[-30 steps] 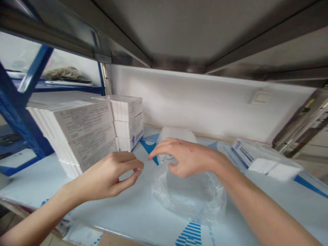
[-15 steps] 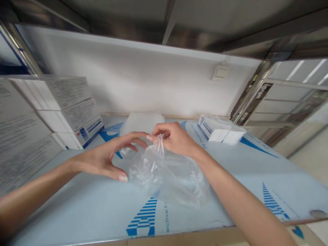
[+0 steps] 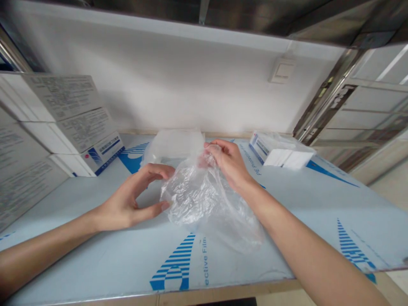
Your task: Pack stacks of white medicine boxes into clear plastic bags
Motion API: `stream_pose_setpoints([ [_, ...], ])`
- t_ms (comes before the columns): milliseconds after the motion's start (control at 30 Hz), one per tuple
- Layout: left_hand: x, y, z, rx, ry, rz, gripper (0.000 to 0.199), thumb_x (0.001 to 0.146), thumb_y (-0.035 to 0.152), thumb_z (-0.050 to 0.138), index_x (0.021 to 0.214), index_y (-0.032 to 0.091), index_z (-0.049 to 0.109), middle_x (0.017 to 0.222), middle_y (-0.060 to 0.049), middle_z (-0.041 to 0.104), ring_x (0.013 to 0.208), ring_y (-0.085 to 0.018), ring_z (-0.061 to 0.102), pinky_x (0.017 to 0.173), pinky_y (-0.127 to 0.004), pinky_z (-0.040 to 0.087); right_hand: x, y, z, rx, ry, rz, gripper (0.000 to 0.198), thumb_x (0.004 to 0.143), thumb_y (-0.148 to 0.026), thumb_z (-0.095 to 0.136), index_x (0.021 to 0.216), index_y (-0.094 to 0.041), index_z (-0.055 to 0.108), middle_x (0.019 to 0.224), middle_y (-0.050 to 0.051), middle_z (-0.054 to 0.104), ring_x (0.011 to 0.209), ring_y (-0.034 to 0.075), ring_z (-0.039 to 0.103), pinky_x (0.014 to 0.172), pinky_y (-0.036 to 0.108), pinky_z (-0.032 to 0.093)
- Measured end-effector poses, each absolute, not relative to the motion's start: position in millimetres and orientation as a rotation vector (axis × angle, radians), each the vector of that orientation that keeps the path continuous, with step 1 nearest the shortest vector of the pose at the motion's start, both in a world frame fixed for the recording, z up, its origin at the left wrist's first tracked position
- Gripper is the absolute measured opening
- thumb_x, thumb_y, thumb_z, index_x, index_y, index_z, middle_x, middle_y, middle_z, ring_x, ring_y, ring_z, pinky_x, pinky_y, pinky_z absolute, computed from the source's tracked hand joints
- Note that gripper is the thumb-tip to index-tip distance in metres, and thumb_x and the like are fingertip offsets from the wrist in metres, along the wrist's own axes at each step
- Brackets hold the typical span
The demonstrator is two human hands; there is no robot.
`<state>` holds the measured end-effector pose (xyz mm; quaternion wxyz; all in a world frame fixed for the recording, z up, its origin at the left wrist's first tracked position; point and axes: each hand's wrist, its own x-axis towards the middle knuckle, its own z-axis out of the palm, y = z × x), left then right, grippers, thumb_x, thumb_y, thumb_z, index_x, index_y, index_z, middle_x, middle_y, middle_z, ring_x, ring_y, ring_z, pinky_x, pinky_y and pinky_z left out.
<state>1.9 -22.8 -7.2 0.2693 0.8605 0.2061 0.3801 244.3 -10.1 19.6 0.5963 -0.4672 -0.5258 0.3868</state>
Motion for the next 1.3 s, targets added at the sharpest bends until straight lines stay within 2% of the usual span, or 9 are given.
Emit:
stream_pose_setpoints([
  [167,5.8,-22.2,-11.5,2.437,0.53,0.963,0.011,0.087,0.018,0.063,0.097,0.018,0.067,0.12,-0.009,0.065,0.113,-0.022,0.06,0.1,-0.038,0.045,242.1,-11.6,18.4,-1.027,-1.263,0.9,0.025,0.07,-0.041,0.078,0.063,-0.02,0.065,0.062,0.001,0.067,0.054,0.015,0.061,0.053,0.028,0.049],
  [300,8.5,-20.1,-16.6,2.224,0.516,1.017,0.006,0.086,0.016,0.065,0.088,0.017,0.071,0.111,-0.008,0.065,0.105,-0.019,0.061,0.096,-0.033,0.044,243.5,-10.7,16.0,-0.987,-1.312,0.892,0.02,0.07,-0.038,0.078,0.067,-0.02,0.068,0.064,0.0,0.068,0.057,0.015,0.061,0.054,0.028,0.049],
  [467,7.5,-12.5,-14.6,1.378,0.479,1.09,0.008,0.081,0.023,0.069,0.078,0.016,0.07,0.089,-0.005,0.067,0.086,-0.017,0.062,0.081,-0.028,0.049,256.7,-5.0,18.2,-0.91,-1.298,0.892,0.007,0.071,-0.027,0.072,0.077,-0.023,0.069,0.067,-0.002,0.067,0.058,0.014,0.059,0.053,0.026,0.047],
  [600,2.8,-6.9,-7.7,1.054,0.462,1.029,0.007,0.076,0.02,0.07,0.072,0.015,0.066,0.072,-0.002,0.063,0.069,-0.014,0.06,0.068,-0.025,0.05,265.6,-3.7,22.0,-0.823,-1.214,1.044,0.02,0.07,-0.02,0.07,0.09,-0.024,0.068,0.069,-0.002,0.068,0.059,0.013,0.058,0.057,0.027,0.046],
  [733,-1.3,-5.2,-1.1,1.038,0.471,1.013,0.007,0.078,0.02,0.07,0.077,0.016,0.065,0.07,0.0,0.059,0.065,-0.014,0.059,0.063,-0.025,0.051,272.6,-5.8,26.3,-0.644,-1.164,1.17,0.013,0.069,-0.018,0.067,0.08,-0.023,0.066,0.058,-0.004,0.057,0.069,0.015,0.06,0.07,0.03,0.048],
  [867,-1.6,-4.9,-1.0,1.136,0.487,0.976,0.016,0.079,0.029,0.075,0.08,0.018,0.064,0.064,0.003,0.054,0.059,-0.012,0.054,0.058,-0.022,0.046,278.9,-6.3,27.6,-0.651,-1.147,1.191,0.013,0.065,-0.018,0.062,0.077,-0.024,0.065,0.054,-0.004,0.051,0.061,0.014,0.055,0.068,0.032,0.047],
  [1100,0.3,-6.9,-14.4,1.525,0.425,0.89,0.051,0.079,0.061,0.071,0.106,0.018,0.066,0.101,-0.007,0.066,0.091,-0.02,0.061,0.077,-0.029,0.047,277.6,0.1,19.9,-0.707,-1.088,1.228,0.013,0.061,-0.018,0.068,0.073,-0.024,0.066,0.065,0.0,0.064,0.064,0.016,0.059,0.065,0.032,0.048],
  [1167,0.9,-8.6,-16.8,1.577,0.398,0.873,0.055,0.077,0.058,0.074,0.115,0.02,0.061,0.106,-0.007,0.064,0.098,-0.021,0.059,0.08,-0.029,0.046,276.1,0.6,19.2,-0.705,-1.067,1.234,0.013,0.061,-0.019,0.07,0.073,-0.023,0.067,0.063,-0.001,0.064,0.062,0.015,0.059,0.064,0.031,0.048],
  [1300,3.6,-10.0,-21.0,1.61,0.391,0.769,0.054,0.075,0.032,0.083,0.117,0.024,0.051,0.101,-0.004,0.063,0.09,-0.018,0.059,0.076,-0.029,0.047,276.3,0.7,19.4,-0.686,-1.031,1.241,0.012,0.062,-0.019,0.07,0.073,-0.022,0.068,0.061,-0.001,0.064,0.059,0.014,0.058,0.061,0.029,0.048],
])
